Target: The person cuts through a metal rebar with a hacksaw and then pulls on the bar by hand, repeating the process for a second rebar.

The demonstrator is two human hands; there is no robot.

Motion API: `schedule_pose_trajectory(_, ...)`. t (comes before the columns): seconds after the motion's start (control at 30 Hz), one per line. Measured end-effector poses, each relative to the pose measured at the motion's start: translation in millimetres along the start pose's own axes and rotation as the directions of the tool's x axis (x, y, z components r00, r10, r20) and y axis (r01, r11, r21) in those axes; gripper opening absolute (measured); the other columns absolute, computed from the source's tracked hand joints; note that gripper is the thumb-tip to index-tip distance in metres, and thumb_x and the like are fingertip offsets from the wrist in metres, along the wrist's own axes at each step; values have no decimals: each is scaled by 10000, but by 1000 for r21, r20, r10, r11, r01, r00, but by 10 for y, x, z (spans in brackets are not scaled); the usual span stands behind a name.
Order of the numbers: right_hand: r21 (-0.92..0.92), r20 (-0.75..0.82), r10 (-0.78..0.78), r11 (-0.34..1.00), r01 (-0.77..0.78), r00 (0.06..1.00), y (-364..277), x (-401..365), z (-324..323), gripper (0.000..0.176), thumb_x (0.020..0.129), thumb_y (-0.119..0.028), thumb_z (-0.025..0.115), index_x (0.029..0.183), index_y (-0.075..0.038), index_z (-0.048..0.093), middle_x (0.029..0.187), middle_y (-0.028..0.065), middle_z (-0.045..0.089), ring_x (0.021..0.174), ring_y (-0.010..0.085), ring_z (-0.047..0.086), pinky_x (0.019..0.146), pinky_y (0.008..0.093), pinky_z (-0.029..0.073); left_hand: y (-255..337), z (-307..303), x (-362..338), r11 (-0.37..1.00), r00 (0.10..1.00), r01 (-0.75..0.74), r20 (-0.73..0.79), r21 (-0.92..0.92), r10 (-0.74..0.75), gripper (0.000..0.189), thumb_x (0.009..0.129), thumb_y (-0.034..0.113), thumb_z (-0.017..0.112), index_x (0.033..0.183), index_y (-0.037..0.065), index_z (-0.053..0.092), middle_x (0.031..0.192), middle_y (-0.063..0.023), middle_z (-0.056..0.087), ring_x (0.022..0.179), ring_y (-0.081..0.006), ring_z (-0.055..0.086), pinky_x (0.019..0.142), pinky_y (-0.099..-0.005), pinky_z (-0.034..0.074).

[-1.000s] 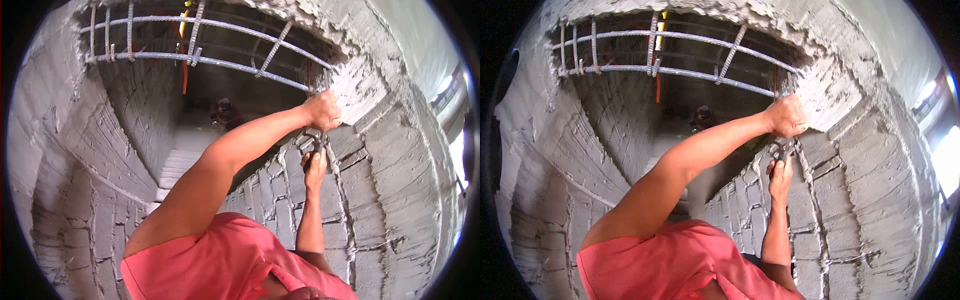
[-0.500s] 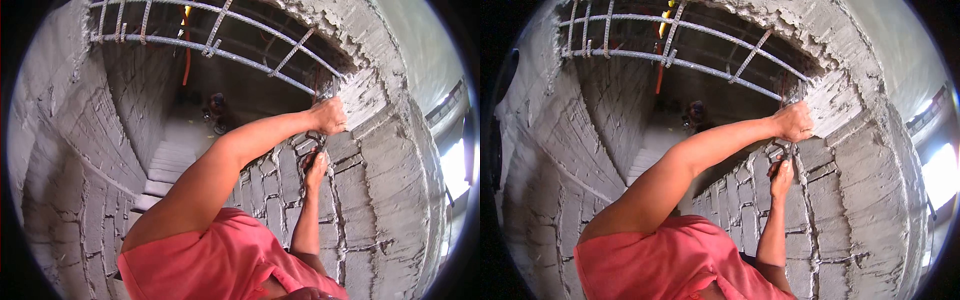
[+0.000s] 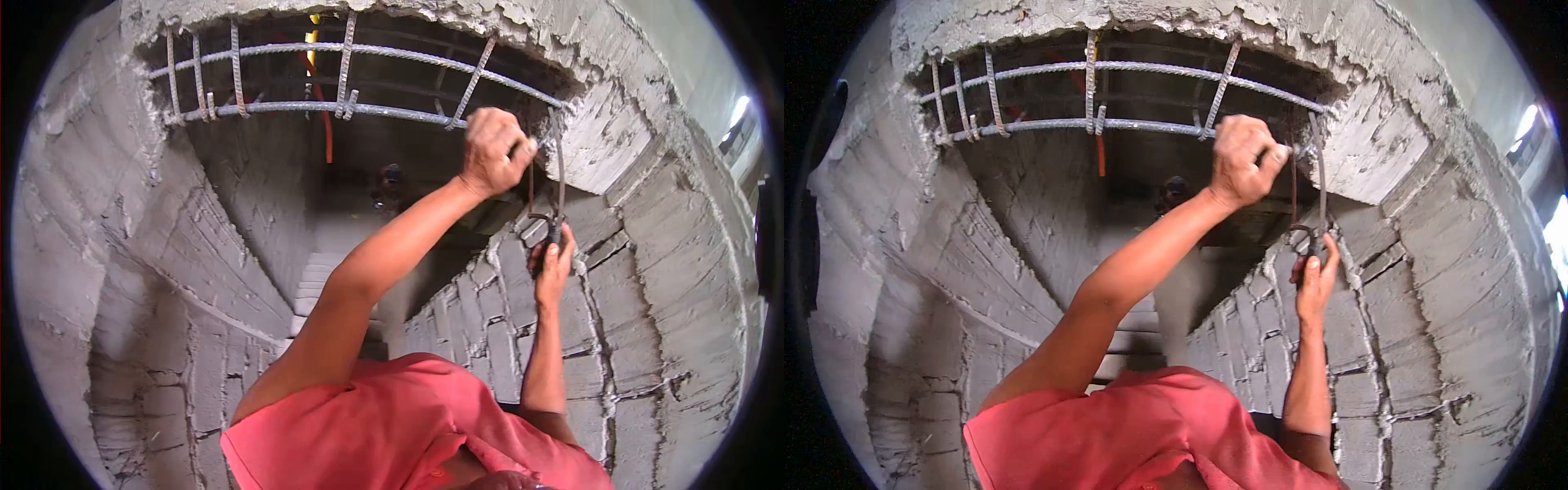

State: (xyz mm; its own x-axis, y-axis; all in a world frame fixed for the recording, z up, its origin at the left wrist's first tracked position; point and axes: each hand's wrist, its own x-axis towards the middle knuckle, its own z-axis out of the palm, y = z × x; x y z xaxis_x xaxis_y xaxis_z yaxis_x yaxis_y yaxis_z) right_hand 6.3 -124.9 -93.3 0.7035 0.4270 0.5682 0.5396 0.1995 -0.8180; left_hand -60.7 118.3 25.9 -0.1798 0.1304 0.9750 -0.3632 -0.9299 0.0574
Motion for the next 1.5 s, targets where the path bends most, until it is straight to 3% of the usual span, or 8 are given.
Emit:
schedule_pose_trajectory(0.23, -151, 90, -74, 985, 87, 993, -280, 90, -118, 612, 1090, -402, 504, 1588, -91, 332, 744, 12, 531, 611, 94, 494, 570, 269, 444, -327, -414, 285, 972, 977, 202, -99, 122, -191, 309, 1001, 282, 632, 863, 11, 577, 863, -148, 573, 847, -342, 566, 775, -447, 463)
schedule_pose_trajectory(0.43, -134, 80, -26, 990, 37, 996, -334, 107, -122, 610, 1089, -423, 493, 1566, -60, 380, 694, -4, 507, 602, 98, 500, 575, 273, 437, -437, -254, 362, 792, 793, 583, -84, -179, -603, 276, 1052, 262, 602, 889, 40, 575, 791, -18, 604, 699, -106, 499, 654, -301, 427)
schedule_pose_trajectory(0.5, -101, 89, 31, 995, -22, 996, -287, 82, -158, 614, 1086, -427, 492, 1561, -52, 388, 695, -2, 509, 601, 96, 492, 565, 271, 427, -327, -313, 324, 875, 898, 432, -197, 221, -394, 300, 1034, 270, 629, 847, 45, 564, 777, -5, 575, 683, -96, 465, 627, -300, 403)
schedule_pose_trajectory(0.53, -104, 88, 18, 995, -9, 996, -257, 98, -171, 607, 1086, -425, 493, 1550, -43, 405, 699, -3, 507, 600, 92, 483, 561, 269, 419, -229, -318, 363, 905, 920, 367, -228, 216, -319, 306, 1016, 269, 655, 837, 36, 572, 758, 5, 555, 680, -103, 455, 624, -301, 400)
schedule_pose_trajectory(0.57, -106, 86, 8, 994, 1, 996, -241, 106, -159, 602, 1085, -424, 495, 1538, -34, 422, 703, -4, 505, 599, 88, 473, 557, 267, 411, -192, -347, 405, 890, 903, 418, -194, 182, -384, 179, 997, 161, 643, 949, -7, 605, 832, -87, 624, 712, -182, 583, 679, -331, 483)
schedule_pose_trajectory(0.7, -49, 89, 1, 999, 4, 996, -241, 95, -156, 630, 1069, -469, 519, 1502, -15, 465, 739, 0, 516, 610, 82, 447, 553, 265, 388, -167, -328, 837, 731, 743, 628, -72, -266, -665, 198, 1057, 156, 577, 1085, -28, 644, 828, -74, 675, 662, -118, 621, 589, -276, 530)
schedule_pose_trajectory(0.97, -25, 114, -26, 999, 29, 993, -129, 101, -149, 672, 1055, -524, 514, 1485, -9, 473, 777, 18, 521, 661, 107, 478, 604, 289, 414, -190, -355, 1198, 526, 566, 815, 140, -242, -812, 172, 1038, 106, 599, 981, -54, 629, 821, -112, 669, 627, -136, 605, 509, -265, 498)
schedule_pose_trajectory(1.5, -8, 98, 4, 1000, -3, 995, -142, 99, -169, 639, 1052, -510, 531, 1466, -23, 499, 731, 0, 505, 646, 100, 470, 594, 282, 405, -426, -327, 1222, 467, 536, 817, 146, -338, -832, 160, 1023, 99, 577, 910, -12, 596, 790, -87, 620, 555, -145, 539, 455, -298, 430)
